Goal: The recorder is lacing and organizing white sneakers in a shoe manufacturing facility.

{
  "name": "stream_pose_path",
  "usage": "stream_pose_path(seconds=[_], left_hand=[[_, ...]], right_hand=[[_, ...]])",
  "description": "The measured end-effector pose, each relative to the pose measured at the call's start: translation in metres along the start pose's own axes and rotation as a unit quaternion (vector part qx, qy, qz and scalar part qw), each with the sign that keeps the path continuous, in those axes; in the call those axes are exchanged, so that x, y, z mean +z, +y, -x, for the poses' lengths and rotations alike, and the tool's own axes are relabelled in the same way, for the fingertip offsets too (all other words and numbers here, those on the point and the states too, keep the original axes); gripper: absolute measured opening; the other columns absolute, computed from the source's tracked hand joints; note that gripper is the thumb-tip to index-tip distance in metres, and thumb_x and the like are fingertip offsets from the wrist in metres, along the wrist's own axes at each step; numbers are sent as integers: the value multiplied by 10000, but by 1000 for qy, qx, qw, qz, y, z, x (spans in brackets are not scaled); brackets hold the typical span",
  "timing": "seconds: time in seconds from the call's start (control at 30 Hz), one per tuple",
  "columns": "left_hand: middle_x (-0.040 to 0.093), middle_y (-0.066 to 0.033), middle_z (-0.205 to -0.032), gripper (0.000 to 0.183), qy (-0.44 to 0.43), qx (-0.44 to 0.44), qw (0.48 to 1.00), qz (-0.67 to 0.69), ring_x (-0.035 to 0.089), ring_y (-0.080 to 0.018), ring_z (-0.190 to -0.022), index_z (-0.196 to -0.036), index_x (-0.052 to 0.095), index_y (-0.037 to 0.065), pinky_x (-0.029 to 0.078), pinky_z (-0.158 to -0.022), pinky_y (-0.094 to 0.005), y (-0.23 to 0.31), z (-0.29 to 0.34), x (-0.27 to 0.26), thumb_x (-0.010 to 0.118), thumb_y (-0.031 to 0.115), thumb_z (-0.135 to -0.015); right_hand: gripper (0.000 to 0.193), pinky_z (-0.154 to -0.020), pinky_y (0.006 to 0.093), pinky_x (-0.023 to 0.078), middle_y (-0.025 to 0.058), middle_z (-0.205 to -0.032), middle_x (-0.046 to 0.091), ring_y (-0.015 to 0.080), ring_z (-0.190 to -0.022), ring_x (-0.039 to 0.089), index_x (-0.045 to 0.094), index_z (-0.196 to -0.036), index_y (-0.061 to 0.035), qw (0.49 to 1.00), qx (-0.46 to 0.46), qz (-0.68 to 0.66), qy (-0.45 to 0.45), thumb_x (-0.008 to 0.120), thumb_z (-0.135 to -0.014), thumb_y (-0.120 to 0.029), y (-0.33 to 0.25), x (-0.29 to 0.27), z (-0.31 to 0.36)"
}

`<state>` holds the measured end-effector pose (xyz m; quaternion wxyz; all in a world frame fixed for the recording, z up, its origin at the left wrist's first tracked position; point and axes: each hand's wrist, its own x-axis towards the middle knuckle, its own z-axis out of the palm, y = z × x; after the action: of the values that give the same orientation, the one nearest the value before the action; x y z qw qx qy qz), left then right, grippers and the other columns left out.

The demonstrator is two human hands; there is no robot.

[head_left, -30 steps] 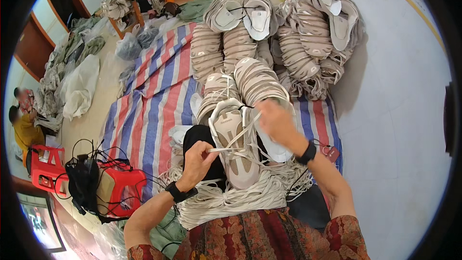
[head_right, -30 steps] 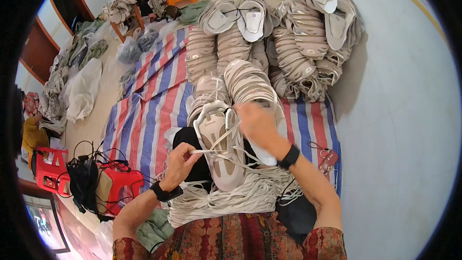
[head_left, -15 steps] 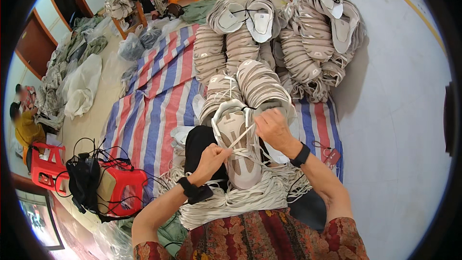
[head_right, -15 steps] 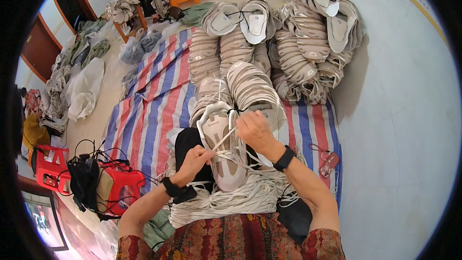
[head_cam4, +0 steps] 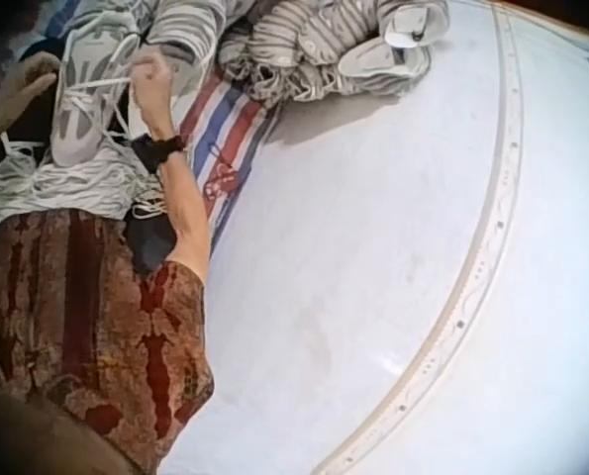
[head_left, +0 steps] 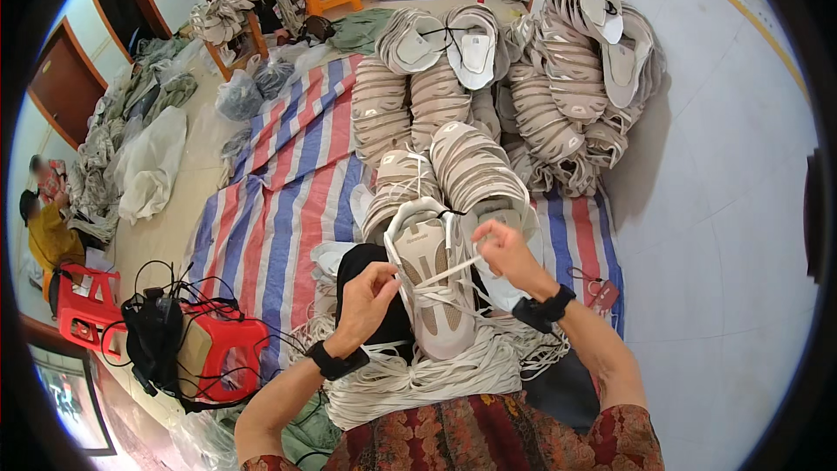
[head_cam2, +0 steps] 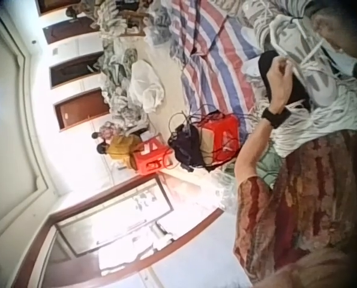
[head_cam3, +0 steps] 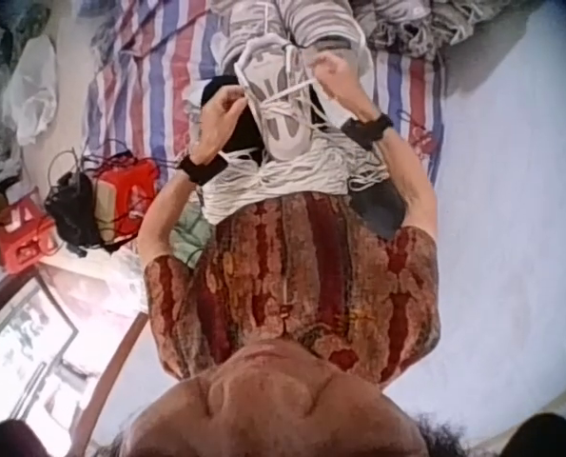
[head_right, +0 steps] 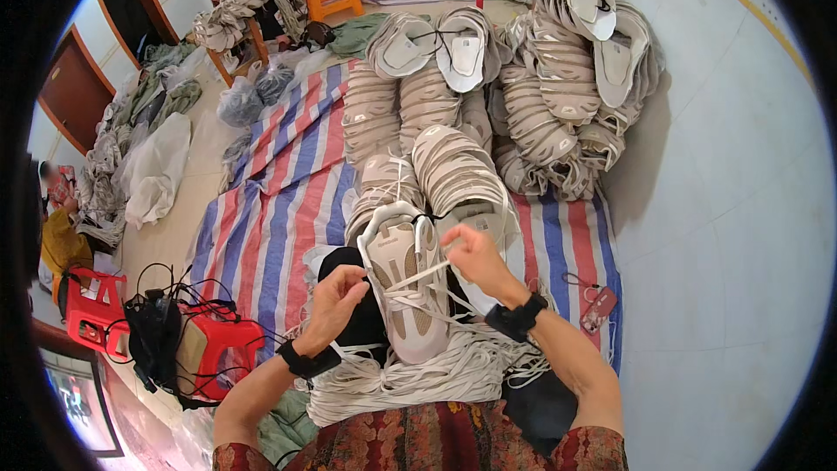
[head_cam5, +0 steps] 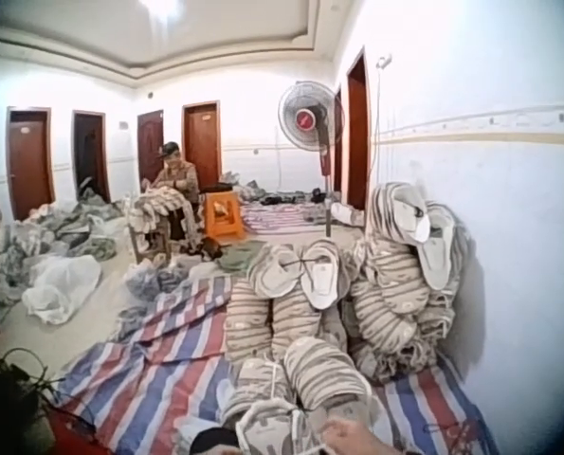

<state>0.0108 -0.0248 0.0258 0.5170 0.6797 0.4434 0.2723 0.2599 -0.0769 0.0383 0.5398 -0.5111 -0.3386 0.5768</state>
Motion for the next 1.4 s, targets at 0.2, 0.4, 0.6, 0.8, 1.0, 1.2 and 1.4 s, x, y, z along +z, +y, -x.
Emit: stream_pose_path(seconds=[0.2,0.4,0.6,0.8,1.0,1.2,1.4], left_hand=[[525,-86,-738,121,15,330,925,-186,509,-236,-717,-789,571,52,403,-627,-326,10,-38,28,623,8,-690],[476,-57,-724,84,-50,416,857,-300,468,-232,-722,-721,557,63,389,-662,-340,4,-42,46,612,78,-660],[507,-54,-775,114,-133,418,843,-312,490,-227,-755,-776,593,54,417,-658,-317,8,-44,53,613,61,-664],[499,-73,-750,57,-171,434,813,-348,516,-237,-728,-736,551,57,423,-634,-339,12,-55,49,569,96,-697],[509,-130,-736,44,121,217,820,-516,508,-303,-664,-739,511,50,413,-576,-387,-9,-50,-148,530,77,-768],[549,-156,-689,31,170,51,847,-502,541,-342,-686,-757,536,27,416,-616,-405,-97,21,-270,542,54,-741],[576,-134,-803,384,77,178,933,-303,554,-280,-723,-1103,519,45,450,-651,-353,-94,-6,-120,634,60,-736]], right_hand=[[350,-520,364,393,59,-646,578,236,-565,556,477,-1033,-100,770,-234,563,-189,653,-734,-139,3,5,-5],[420,-545,409,399,76,-730,605,313,-694,583,477,-943,-103,699,-255,636,-204,727,-630,-228,-1,8,-13],[416,-565,417,416,88,-723,602,329,-696,584,460,-917,-95,737,-256,604,-163,726,-632,-242,15,0,-6],[348,-564,397,410,119,-695,586,331,-677,571,498,-800,-63,793,-217,534,-199,710,-651,-295,11,-7,-15],[271,-486,333,391,88,-571,549,247,-509,531,536,-688,-48,821,-196,492,-211,661,-730,-284,12,-3,-27],[241,-554,327,403,81,-652,546,241,-589,517,589,-791,-57,796,-332,496,-103,661,-729,-277,-2,13,-20],[233,-640,320,386,56,-733,491,227,-732,500,561,-802,-89,714,-366,596,-36,663,-694,-269,26,38,42]])
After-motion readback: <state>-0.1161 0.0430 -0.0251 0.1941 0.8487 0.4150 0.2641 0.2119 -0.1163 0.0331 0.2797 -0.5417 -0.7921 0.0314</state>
